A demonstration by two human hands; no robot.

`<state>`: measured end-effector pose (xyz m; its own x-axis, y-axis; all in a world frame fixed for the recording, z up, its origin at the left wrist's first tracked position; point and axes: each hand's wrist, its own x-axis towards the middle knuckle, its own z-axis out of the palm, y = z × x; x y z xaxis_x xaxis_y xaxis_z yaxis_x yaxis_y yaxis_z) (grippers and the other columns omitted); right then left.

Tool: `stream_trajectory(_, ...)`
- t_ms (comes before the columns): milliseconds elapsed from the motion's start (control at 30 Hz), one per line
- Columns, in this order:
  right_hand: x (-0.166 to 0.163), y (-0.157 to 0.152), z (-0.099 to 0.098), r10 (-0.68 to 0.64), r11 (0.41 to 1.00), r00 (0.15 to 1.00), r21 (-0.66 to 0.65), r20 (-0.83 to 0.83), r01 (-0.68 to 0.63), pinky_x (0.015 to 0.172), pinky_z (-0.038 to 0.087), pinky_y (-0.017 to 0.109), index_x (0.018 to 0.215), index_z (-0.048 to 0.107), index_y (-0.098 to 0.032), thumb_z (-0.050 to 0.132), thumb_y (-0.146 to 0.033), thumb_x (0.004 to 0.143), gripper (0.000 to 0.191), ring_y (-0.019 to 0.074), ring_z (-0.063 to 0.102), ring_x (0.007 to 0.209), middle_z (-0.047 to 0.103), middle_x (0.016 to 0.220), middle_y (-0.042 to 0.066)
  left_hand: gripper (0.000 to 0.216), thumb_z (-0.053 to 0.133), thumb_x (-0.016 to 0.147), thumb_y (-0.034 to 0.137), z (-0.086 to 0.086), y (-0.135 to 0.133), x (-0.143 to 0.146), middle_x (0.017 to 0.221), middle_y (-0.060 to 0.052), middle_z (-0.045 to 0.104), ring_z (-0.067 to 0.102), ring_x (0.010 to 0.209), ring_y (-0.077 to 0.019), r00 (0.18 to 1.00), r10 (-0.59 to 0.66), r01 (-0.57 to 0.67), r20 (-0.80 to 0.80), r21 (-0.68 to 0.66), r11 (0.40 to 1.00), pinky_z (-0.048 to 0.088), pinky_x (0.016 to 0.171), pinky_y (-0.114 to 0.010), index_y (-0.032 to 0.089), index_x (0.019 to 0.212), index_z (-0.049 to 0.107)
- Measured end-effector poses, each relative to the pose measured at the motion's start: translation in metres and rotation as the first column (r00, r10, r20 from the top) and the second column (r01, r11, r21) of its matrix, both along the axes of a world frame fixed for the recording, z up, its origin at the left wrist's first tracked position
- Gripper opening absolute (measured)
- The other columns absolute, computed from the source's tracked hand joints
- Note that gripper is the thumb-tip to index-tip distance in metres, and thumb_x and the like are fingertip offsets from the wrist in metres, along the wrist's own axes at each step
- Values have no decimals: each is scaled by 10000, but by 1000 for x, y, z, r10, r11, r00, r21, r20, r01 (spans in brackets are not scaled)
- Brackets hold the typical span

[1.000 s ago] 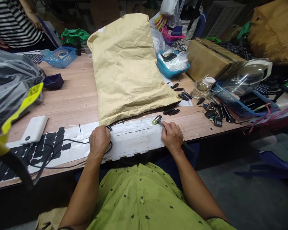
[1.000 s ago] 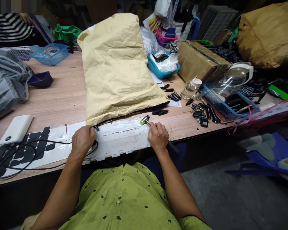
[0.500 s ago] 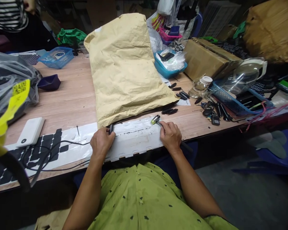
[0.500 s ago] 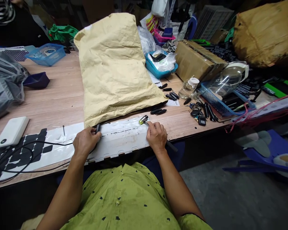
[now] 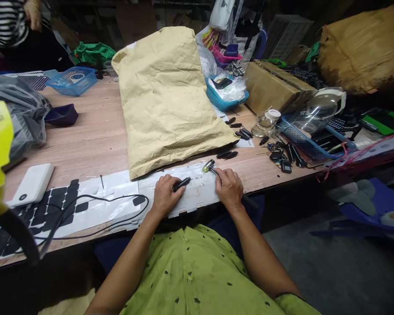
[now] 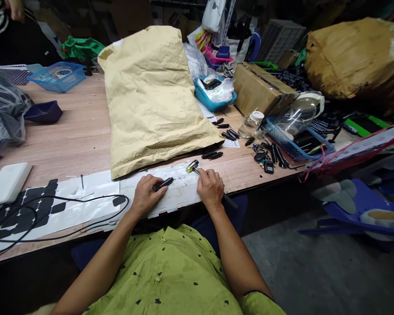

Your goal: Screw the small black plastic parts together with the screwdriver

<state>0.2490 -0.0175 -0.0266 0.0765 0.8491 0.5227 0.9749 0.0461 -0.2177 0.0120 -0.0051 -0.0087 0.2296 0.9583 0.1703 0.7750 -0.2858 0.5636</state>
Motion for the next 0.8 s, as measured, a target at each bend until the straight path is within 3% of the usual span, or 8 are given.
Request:
stream_trajectory(100, 5, 0, 3, 39, 999, 997, -9, -61, -40, 720, 435, 316, 1105, 738, -231, 526, -140, 901, 308, 215, 559, 808, 641, 872, 68, 161, 671, 821, 261, -1, 1, 0, 877, -33, 655, 586, 885, -231, 1000, 1, 0, 22, -25, 1000, 474, 825, -366, 239, 971, 726)
stream_trajectory(233, 1, -9, 15, 167, 985, 949, 11, -269, -170, 782, 517, 321, 1125, 730, -216, 474, -187, 952, 311, 214, 645, 883, 694, 924, 77, 183, 679, 827, 262, 4, 2, 1, 900, -39, 663, 584, 910, -233, 999, 10, -5, 52, -99, 995, 472, 853, -371, 240, 997, 743)
stream_trajectory(333, -15, -21, 28, 316, 938, 853, 1, -415, -347, 836, 556, 339, 1151, 720, -246, 477, -250, 978, 299, 209, 681, 926, 726, 989, 69, 176, 692, 820, 257, 6, 2, 1, 891, -34, 660, 584, 912, -233, 997, 20, -10, 70, -140, 990, 471, 862, -371, 248, 984, 755)
stream_trajectory(467, -39, -33, 39, 443, 864, 755, 5, -483, -503, 835, 569, 310, 1170, 709, -250, 479, -255, 992, 291, 187, 696, 937, 736, 996, 59, 165, 703, 805, 245, 6, 3, 4, 884, -28, 657, 585, 921, -229, 996, 38, -26, 76, -156, 987, 468, 861, -364, 257, 959, 761)
stream_trajectory(600, -47, -35, 41, 463, 852, 768, -16, -443, -523, 785, 565, 279, 1169, 706, -236, 476, -221, 985, 295, 176, 695, 873, 725, 941, 55, 149, 691, 802, 229, 8, 2, 8, 872, -29, 653, 583, 927, -232, 995, 65, -52, 77, -165, 985, 461, 840, -359, 257, 927, 768)
stream_trajectory(800, -37, -33, 41, 397, 894, 809, -18, -434, -448, 807, 569, 294, 1130, 718, -237, 478, -236, 982, 282, 188, 700, 899, 733, 951, 60, 158, 711, 780, 217, 11, 1, 10, 855, -30, 655, 583, 893, -224, 993, 70, -54, 92, -168, 984, 466, 847, -359, 240, 922, 776)
